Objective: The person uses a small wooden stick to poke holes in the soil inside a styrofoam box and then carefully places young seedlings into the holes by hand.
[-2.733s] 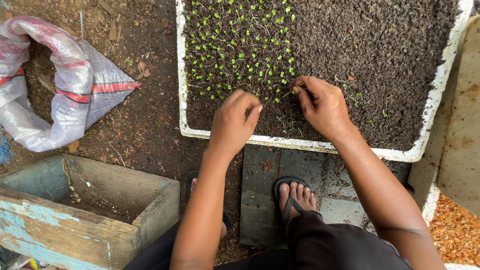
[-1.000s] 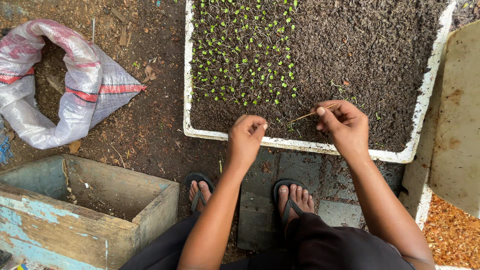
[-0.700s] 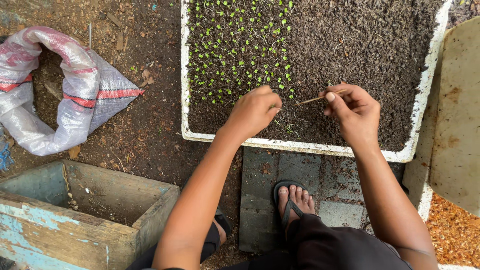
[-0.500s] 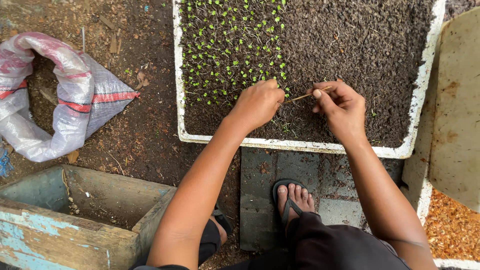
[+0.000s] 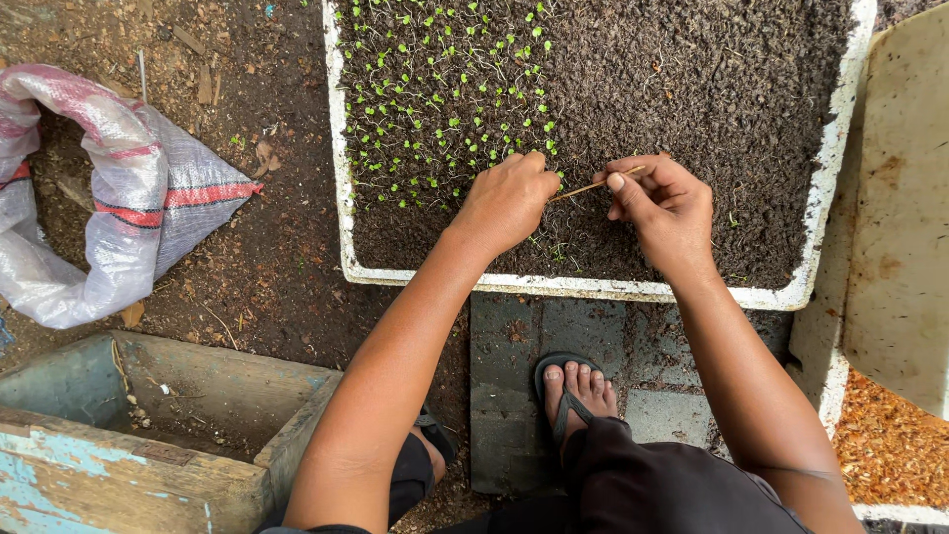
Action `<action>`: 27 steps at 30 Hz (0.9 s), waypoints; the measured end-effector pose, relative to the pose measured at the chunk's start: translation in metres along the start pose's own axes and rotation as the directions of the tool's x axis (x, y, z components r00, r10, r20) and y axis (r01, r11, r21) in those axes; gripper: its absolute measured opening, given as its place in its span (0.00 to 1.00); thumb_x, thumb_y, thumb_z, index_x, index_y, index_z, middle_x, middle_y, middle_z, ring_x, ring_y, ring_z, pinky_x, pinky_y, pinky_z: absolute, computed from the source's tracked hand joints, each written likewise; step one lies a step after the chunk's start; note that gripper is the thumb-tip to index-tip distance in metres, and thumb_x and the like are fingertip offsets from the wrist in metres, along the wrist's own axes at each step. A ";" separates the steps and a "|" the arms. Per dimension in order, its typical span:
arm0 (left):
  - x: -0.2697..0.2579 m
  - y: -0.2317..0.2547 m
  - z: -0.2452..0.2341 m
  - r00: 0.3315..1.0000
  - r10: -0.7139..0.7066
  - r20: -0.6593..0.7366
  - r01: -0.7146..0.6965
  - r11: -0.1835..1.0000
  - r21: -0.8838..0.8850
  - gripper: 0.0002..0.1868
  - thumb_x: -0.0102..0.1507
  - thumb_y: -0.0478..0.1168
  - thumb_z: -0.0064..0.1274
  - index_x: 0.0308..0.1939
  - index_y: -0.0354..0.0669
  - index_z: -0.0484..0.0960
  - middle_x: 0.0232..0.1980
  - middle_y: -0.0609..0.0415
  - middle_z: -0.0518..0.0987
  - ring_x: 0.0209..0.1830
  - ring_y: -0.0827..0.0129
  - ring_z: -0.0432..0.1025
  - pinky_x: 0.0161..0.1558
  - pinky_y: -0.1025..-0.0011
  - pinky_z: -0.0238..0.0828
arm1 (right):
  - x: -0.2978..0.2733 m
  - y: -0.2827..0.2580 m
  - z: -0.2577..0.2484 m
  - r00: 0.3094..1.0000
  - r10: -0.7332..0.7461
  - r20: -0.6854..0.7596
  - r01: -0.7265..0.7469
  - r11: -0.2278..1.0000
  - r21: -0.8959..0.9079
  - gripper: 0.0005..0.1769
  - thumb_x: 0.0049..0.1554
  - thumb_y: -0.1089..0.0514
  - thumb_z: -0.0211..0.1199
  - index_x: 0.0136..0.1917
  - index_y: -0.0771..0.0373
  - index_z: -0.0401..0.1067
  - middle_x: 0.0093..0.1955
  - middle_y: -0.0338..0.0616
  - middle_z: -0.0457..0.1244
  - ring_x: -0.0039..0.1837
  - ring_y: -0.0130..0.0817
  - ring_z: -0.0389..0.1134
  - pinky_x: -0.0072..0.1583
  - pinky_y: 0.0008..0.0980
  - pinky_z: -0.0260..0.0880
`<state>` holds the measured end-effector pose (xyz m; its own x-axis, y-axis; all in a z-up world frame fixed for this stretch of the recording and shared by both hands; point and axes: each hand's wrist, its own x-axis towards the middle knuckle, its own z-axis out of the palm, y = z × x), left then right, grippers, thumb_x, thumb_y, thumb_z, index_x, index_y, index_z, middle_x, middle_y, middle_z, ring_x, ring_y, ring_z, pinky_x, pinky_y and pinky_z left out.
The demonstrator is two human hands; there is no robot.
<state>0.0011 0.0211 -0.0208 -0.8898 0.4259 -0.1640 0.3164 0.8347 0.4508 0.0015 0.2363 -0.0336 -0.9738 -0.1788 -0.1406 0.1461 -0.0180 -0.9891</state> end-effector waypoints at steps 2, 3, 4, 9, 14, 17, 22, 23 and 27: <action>0.000 -0.001 0.002 1.000 0.001 -0.005 -0.001 1.000 0.004 0.08 0.65 0.31 0.51 0.36 0.44 0.85 0.30 0.58 0.69 0.32 0.68 0.71 0.33 0.69 0.73 | 0.000 0.003 0.001 1.000 -0.011 0.009 0.011 1.000 -0.019 0.06 0.65 0.67 0.64 0.56 0.69 0.74 0.47 0.53 0.70 0.37 0.28 0.70 0.40 0.22 0.70; 0.000 -0.001 0.003 1.000 0.004 -0.011 -0.004 1.000 0.009 0.08 0.65 0.30 0.51 0.35 0.44 0.85 0.30 0.58 0.68 0.32 0.68 0.71 0.32 0.68 0.73 | 0.001 0.004 0.001 1.000 -0.023 0.015 0.024 0.999 -0.039 0.06 0.65 0.67 0.64 0.55 0.69 0.74 0.47 0.54 0.70 0.37 0.29 0.71 0.39 0.23 0.70; 0.000 -0.001 0.002 1.000 0.002 -0.010 -0.002 1.000 0.008 0.08 0.65 0.30 0.51 0.35 0.44 0.85 0.30 0.58 0.68 0.32 0.68 0.71 0.32 0.68 0.73 | 0.001 0.006 0.002 1.000 -0.021 0.016 0.022 0.999 -0.039 0.06 0.65 0.67 0.64 0.55 0.69 0.74 0.47 0.54 0.70 0.37 0.29 0.71 0.39 0.23 0.70; 0.000 0.003 -0.004 1.000 0.013 0.003 -0.013 1.000 0.010 0.08 0.65 0.30 0.51 0.36 0.42 0.85 0.30 0.56 0.69 0.32 0.67 0.72 0.32 0.67 0.73 | -0.001 0.006 0.005 0.995 -0.094 0.027 0.097 0.985 -0.146 0.04 0.64 0.69 0.65 0.54 0.69 0.76 0.44 0.52 0.69 0.36 0.30 0.69 0.40 0.27 0.69; -0.006 0.004 -0.002 0.998 -0.024 -0.052 0.020 0.997 -0.069 0.09 0.65 0.29 0.50 0.37 0.43 0.86 0.31 0.56 0.73 0.33 0.69 0.72 0.35 0.70 0.73 | -0.002 -0.008 0.008 0.975 -0.207 0.084 0.224 0.905 -0.361 0.04 0.62 0.71 0.67 0.51 0.68 0.78 0.39 0.52 0.69 0.34 0.37 0.70 0.38 0.32 0.68; -0.019 0.007 -0.013 0.988 -0.084 -0.132 0.060 0.982 -0.177 0.08 0.65 0.31 0.51 0.38 0.42 0.85 0.33 0.55 0.74 0.34 0.68 0.72 0.36 0.69 0.73 | -0.002 -0.009 0.009 0.947 -0.290 0.141 0.322 0.827 -0.460 0.03 0.62 0.71 0.67 0.50 0.69 0.77 0.40 0.55 0.69 0.37 0.49 0.71 0.40 0.39 0.69; -0.061 0.020 -0.020 0.926 -0.294 -0.237 0.182 0.897 -0.402 0.06 0.67 0.30 0.49 0.40 0.39 0.83 0.37 0.51 0.75 0.38 0.64 0.73 0.41 0.67 0.73 | -0.002 -0.010 0.009 0.929 -0.325 0.175 0.369 0.798 -0.476 0.03 0.62 0.73 0.65 0.50 0.70 0.75 0.41 0.58 0.69 0.40 0.57 0.72 0.42 0.43 0.71; -0.069 0.021 -0.011 0.905 -0.369 -0.212 0.239 0.853 -0.464 0.06 0.67 0.30 0.50 0.42 0.38 0.83 0.39 0.50 0.76 0.40 0.62 0.73 0.44 0.65 0.73 | -0.003 -0.009 0.009 0.943 -0.302 0.139 0.332 0.839 -0.430 0.04 0.62 0.73 0.65 0.50 0.69 0.76 0.40 0.55 0.69 0.38 0.49 0.71 0.41 0.40 0.70; -0.089 0.036 0.003 0.872 -0.471 -0.134 0.344 0.783 -0.518 0.07 0.66 0.30 0.51 0.47 0.37 0.82 0.42 0.48 0.78 0.43 0.59 0.76 0.47 0.62 0.75 | -0.011 -0.012 0.000 0.980 -0.198 0.019 0.197 0.953 -0.232 0.05 0.63 0.74 0.65 0.51 0.69 0.77 0.43 0.53 0.69 0.40 0.33 0.68 0.45 0.35 0.71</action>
<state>0.0926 0.0140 0.0070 -0.9689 -0.0683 -0.2379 -0.2281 0.6193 0.7513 0.0105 0.2384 -0.0206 -0.9799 -0.1904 0.0589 -0.0931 0.1761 -0.9800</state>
